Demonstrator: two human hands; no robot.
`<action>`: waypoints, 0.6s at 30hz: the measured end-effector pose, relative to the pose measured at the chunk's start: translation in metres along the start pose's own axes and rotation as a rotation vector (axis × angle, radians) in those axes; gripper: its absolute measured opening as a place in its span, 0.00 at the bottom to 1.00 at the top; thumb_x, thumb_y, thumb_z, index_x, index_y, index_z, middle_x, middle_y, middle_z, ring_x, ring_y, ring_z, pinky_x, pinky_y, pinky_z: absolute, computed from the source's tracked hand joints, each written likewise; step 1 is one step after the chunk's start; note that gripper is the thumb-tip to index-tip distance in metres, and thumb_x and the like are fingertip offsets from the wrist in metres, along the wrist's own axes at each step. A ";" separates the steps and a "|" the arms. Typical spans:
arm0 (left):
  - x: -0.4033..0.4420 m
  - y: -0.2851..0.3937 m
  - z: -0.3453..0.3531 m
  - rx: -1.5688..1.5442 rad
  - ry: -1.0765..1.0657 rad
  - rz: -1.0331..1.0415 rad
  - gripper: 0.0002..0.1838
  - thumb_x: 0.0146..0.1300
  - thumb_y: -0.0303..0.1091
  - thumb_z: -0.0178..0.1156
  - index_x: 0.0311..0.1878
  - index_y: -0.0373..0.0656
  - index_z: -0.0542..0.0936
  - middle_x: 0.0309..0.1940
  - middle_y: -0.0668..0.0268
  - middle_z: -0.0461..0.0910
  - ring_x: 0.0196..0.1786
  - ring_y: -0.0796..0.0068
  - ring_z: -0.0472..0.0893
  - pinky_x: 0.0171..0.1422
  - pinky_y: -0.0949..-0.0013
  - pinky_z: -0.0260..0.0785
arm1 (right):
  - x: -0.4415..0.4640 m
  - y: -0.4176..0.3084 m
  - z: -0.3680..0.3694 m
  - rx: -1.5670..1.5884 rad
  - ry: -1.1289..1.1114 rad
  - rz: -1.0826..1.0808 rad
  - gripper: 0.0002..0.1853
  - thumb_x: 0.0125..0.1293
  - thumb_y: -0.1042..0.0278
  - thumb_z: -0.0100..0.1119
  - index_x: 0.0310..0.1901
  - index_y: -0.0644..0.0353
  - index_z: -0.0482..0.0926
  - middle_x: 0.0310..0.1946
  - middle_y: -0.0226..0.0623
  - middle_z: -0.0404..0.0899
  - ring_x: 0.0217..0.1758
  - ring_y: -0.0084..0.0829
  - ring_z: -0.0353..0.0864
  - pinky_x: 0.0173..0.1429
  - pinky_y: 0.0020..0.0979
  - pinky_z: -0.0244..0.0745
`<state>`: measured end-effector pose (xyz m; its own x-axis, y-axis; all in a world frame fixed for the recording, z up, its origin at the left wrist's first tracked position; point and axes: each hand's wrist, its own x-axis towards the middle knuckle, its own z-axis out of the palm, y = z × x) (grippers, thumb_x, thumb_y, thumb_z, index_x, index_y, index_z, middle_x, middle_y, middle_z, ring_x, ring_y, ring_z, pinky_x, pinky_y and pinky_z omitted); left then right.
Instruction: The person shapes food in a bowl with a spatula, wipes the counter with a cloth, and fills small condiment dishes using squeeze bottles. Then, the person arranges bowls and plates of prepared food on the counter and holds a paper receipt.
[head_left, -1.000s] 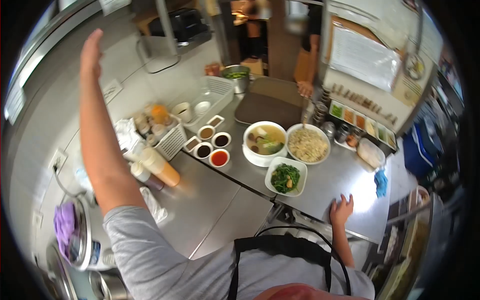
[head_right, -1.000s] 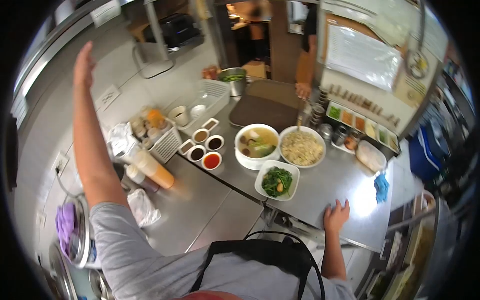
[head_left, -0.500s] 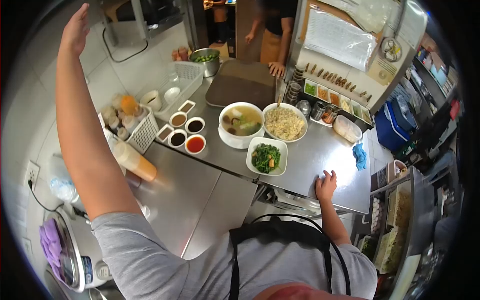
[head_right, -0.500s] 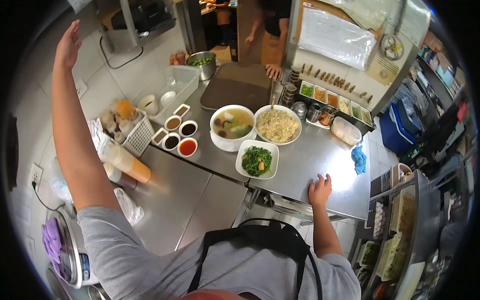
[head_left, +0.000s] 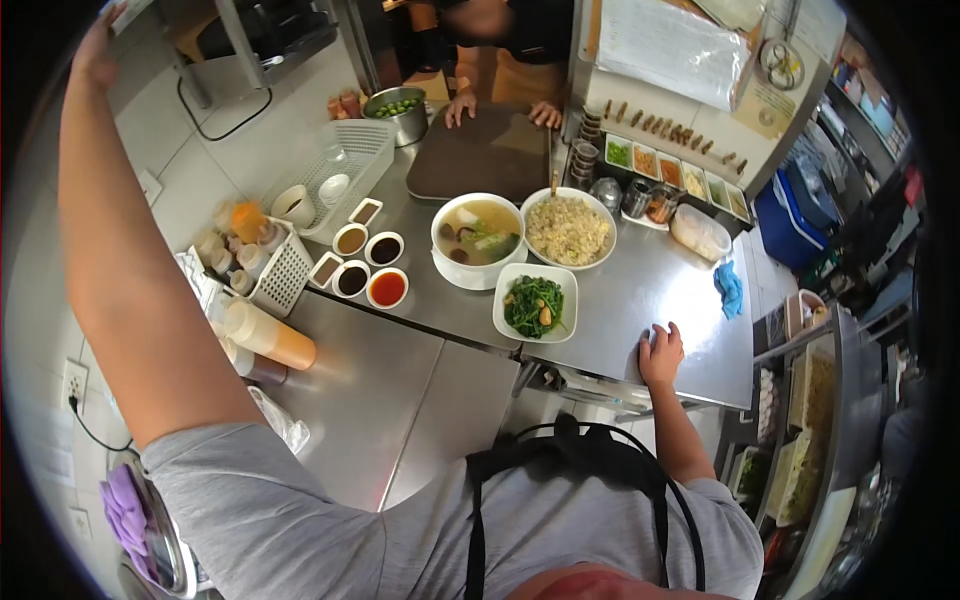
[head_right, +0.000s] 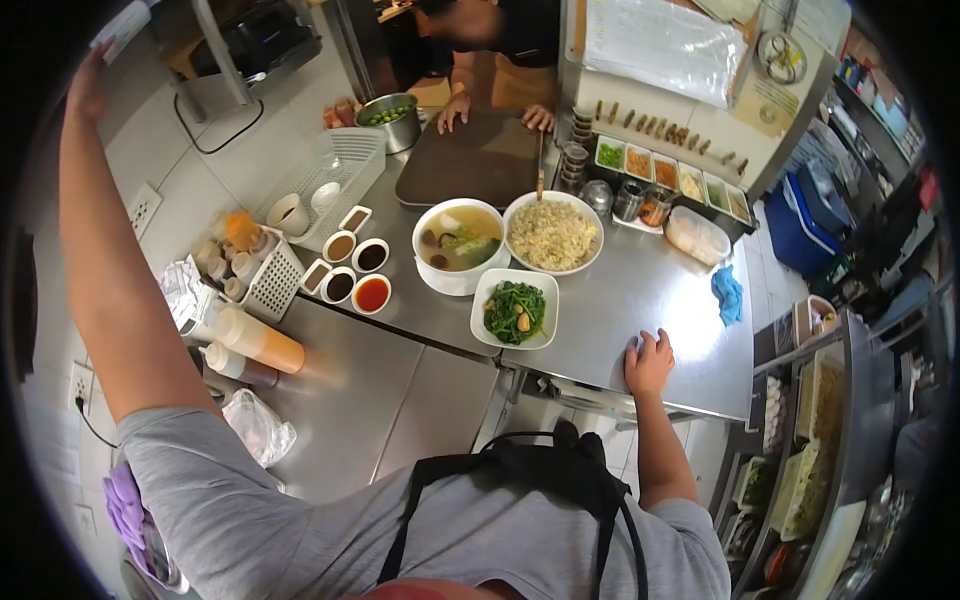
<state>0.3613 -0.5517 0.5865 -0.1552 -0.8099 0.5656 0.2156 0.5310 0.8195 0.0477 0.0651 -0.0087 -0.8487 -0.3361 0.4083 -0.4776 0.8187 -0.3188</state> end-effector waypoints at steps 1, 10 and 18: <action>0.009 -0.005 0.005 0.108 -0.004 0.186 0.20 0.63 0.47 0.41 0.53 0.48 0.71 0.59 0.66 0.57 0.62 0.69 0.52 0.64 0.62 0.38 | 0.000 0.002 0.002 -0.008 0.016 -0.004 0.19 0.51 0.62 0.53 0.47 0.54 0.70 0.55 0.49 0.60 0.57 0.45 0.59 0.58 0.45 0.52; -0.093 0.014 0.049 -0.007 -0.305 0.222 0.25 0.65 0.44 0.28 0.56 0.34 0.59 0.53 0.49 0.62 0.57 0.56 0.61 0.63 0.52 0.49 | 0.003 0.006 0.005 0.119 0.031 0.094 0.19 0.52 0.61 0.54 0.46 0.54 0.71 0.54 0.48 0.60 0.53 0.44 0.63 0.55 0.41 0.57; -0.374 -0.213 -0.013 -0.035 -0.434 -0.655 0.19 0.60 0.45 0.48 0.47 0.42 0.74 0.28 0.72 0.72 0.28 0.81 0.68 0.34 0.78 0.62 | 0.015 -0.039 -0.001 0.863 -0.040 0.181 0.16 0.55 0.76 0.49 0.47 0.61 0.66 0.35 0.33 0.68 0.32 0.21 0.67 0.36 0.21 0.65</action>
<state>0.3861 -0.3647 0.1993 -0.6219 -0.7820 -0.0403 -0.0207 -0.0350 0.9992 0.0540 0.0283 0.0103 -0.9275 -0.2646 0.2640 -0.3265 0.2296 -0.9169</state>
